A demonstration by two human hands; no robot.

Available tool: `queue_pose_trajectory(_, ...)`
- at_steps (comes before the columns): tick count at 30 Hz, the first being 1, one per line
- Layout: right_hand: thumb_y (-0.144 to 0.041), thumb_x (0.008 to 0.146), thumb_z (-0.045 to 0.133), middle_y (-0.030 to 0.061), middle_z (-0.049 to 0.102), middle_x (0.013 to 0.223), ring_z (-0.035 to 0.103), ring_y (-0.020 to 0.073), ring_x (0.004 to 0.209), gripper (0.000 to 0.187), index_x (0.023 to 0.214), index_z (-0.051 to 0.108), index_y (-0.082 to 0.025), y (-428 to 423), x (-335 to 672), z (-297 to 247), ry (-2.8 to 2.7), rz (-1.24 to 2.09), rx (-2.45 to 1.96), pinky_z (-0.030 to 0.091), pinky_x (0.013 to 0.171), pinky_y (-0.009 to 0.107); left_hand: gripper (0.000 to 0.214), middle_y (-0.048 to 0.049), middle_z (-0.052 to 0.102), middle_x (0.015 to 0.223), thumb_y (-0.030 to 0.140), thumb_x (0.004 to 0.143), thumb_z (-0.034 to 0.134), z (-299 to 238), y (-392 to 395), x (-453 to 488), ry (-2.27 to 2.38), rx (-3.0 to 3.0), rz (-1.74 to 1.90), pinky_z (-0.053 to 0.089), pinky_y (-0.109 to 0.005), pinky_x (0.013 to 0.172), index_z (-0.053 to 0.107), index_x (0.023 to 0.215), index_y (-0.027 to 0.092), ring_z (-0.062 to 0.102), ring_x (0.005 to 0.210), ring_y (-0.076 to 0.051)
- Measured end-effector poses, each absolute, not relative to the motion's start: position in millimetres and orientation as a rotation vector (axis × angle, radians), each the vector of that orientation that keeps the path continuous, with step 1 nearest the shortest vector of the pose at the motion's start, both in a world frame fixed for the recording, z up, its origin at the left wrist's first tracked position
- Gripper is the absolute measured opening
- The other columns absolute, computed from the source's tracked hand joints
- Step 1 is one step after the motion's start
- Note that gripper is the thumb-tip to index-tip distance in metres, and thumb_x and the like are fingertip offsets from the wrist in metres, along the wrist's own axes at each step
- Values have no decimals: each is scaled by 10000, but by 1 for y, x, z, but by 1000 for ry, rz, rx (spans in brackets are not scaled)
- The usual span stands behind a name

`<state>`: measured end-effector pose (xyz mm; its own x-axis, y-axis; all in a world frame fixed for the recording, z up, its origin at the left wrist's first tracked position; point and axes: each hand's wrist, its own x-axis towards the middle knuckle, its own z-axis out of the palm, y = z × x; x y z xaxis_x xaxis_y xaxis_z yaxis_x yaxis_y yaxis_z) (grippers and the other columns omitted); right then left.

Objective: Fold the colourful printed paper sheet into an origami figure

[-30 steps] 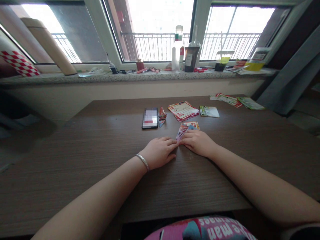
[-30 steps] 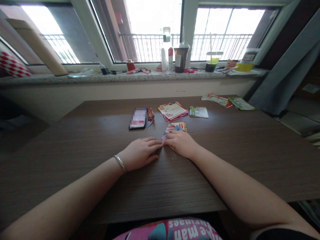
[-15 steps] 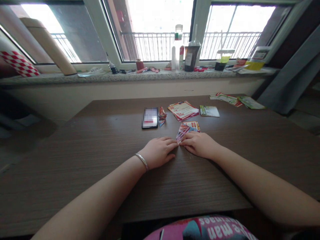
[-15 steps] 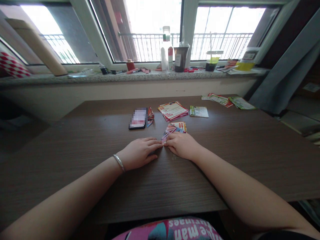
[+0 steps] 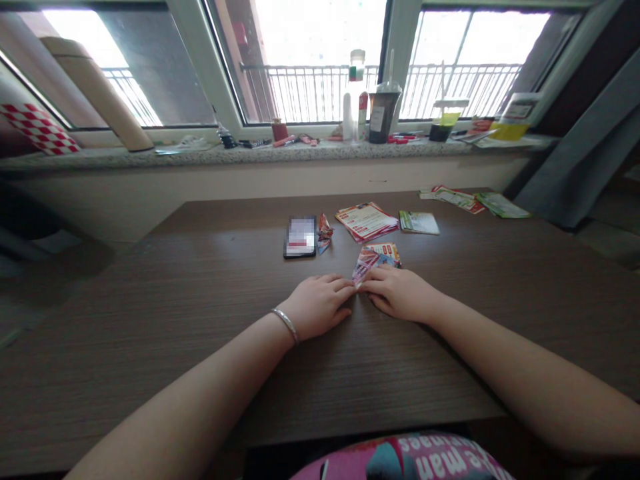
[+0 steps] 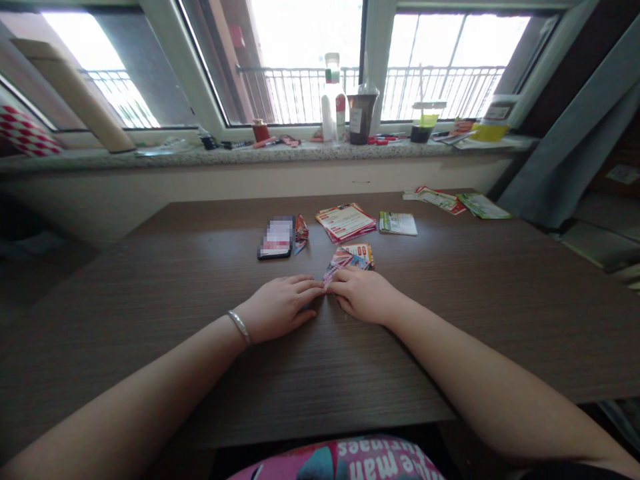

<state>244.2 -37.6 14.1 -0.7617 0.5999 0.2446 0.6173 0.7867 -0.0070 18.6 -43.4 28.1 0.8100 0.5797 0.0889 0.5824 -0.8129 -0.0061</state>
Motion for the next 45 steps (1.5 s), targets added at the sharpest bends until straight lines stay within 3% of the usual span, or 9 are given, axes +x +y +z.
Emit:
queue_pose_trajectory(4, -205, 872, 475, 90, 628, 1106, 555, 230, 1027, 296, 1121, 636, -204, -35, 244, 11, -2734, -110, -883, 465, 892, 375, 392, -71, 580, 1248, 341, 874, 531, 28, -41, 17, -928, -2973, -125, 433, -385, 988, 525, 1234, 186, 528, 1150, -243)
queue_pose_trajectory(10, -292, 861, 557, 49, 663, 1048, 579, 211, 992, 149, 929, 672, -225, -25, 244, 6, -2533, 49, -1016, 442, 914, 402, 371, -85, 574, 1223, 338, 880, 530, 24, -36, 14, -821, -3046, -211, 398, -364, 1031, 547, 1216, 181, 485, 1203, -239)
queue_pose_trajectory(15, -348, 809, 628, 62, 646, 1060, 545, 224, 1059, 141, 868, 667, -226, -18, 244, 1, -2402, 113, -1064, 415, 958, 434, 390, -98, 549, 1235, 335, 874, 536, 22, -37, 17, -749, -3087, -222, 409, -369, 1014, 531, 1232, 181, 504, 1173, -247)
queue_pose_trajectory(23, -398, 702, 686, 140, 495, 1309, 419, 268, 1255, 375, 1002, 601, -189, -14, 244, -11, -2301, 199, -1238, 338, 1052, 463, 367, -113, 532, 1242, 318, 881, 517, 23, -39, 19, -803, -3131, -181, 459, -362, 946, 538, 1221, 183, 550, 1097, -236)
queue_pose_trajectory(28, -491, 673, 690, 184, 374, 1414, 274, 320, 1358, 488, 1019, 573, -168, -9, 247, -19, -2263, 247, -1361, 264, 1083, 514, 326, -109, 535, 1223, 290, 878, 516, 24, -38, 19, -807, -3154, -194, 441, -358, 969, 558, 1186, 190, 536, 1117, -232)
queue_pose_trajectory(32, -510, 673, 683, 187, 343, 1426, 320, 310, 1331, 514, 1039, 566, -169, -9, 247, -17, -2214, 269, -1439, 303, 1066, 479, 324, -106, 536, 1210, 283, 881, 502, 24, -39, 20, -813, -3154, -172, 446, -357, 960, 559, 1185, 190, 537, 1107, -231)
queue_pose_trajectory(39, -512, 670, 686, 129, 532, 1233, 482, 290, 1167, 487, 1016, 567, -190, -4, 249, -12, -2219, 259, -1495, 371, 986, 482, 307, -100, 541, 1208, 258, 874, 508, 26, -40, 19, -801, -3175, -187, 438, -353, 970, 573, 1166, 191, 534, 1112, -226)
queue_pose_trajectory(45, -514, 683, 667, 91, 597, 1117, 545, 285, 1054, 465, 1006, 548, -200, 2, 254, -14, -2135, 219, -1598, 361, 959, 523, 300, -104, 542, 1214, 252, 867, 512, 26, -41, 18, -811, -3190, -191, 446, -367, 958, 581, 1152, 189, 539, 1109, -237)
